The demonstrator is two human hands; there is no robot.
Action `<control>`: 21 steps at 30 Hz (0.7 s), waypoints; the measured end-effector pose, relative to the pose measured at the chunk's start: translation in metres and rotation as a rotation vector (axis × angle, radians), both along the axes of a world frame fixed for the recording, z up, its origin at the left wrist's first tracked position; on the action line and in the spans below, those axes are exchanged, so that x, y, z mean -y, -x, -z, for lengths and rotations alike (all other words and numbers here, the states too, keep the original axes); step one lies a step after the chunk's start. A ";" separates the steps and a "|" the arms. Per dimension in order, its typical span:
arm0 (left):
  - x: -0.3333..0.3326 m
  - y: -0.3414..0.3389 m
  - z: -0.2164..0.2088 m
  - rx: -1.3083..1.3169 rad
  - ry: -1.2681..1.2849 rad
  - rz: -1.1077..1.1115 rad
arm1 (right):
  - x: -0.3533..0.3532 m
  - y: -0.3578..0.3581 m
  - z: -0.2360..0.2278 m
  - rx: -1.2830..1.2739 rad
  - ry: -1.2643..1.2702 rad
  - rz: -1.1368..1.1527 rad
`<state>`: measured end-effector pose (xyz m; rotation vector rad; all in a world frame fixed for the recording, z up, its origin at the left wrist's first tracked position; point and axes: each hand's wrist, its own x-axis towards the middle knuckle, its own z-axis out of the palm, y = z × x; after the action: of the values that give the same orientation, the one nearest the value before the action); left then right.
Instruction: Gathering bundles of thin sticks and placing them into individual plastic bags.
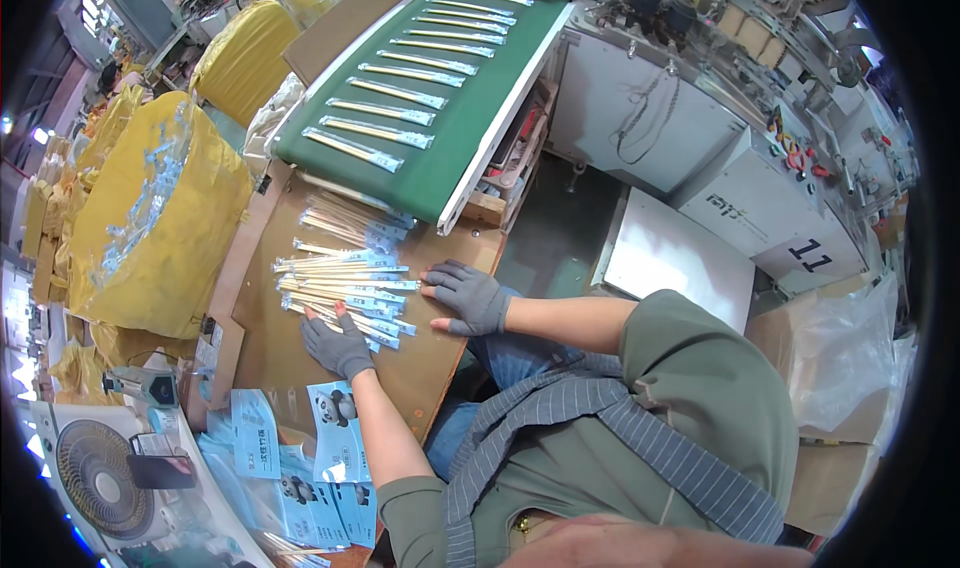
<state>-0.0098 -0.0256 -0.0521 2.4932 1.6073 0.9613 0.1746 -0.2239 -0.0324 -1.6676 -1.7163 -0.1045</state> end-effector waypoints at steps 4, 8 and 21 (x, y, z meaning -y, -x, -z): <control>0.000 0.001 -0.002 -0.002 0.017 -0.004 | -0.001 -0.001 -0.003 -0.007 0.009 -0.001; -0.002 0.003 0.001 0.005 0.005 0.014 | 0.000 -0.003 -0.003 -0.174 0.065 -0.079; 0.005 0.002 -0.010 0.079 0.150 0.027 | -0.141 -0.346 -0.123 0.099 0.102 0.820</control>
<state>-0.0118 -0.0306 -0.0422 2.3427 1.5565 0.8885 0.5208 -0.0828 0.0906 -2.3782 -1.0102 -0.4910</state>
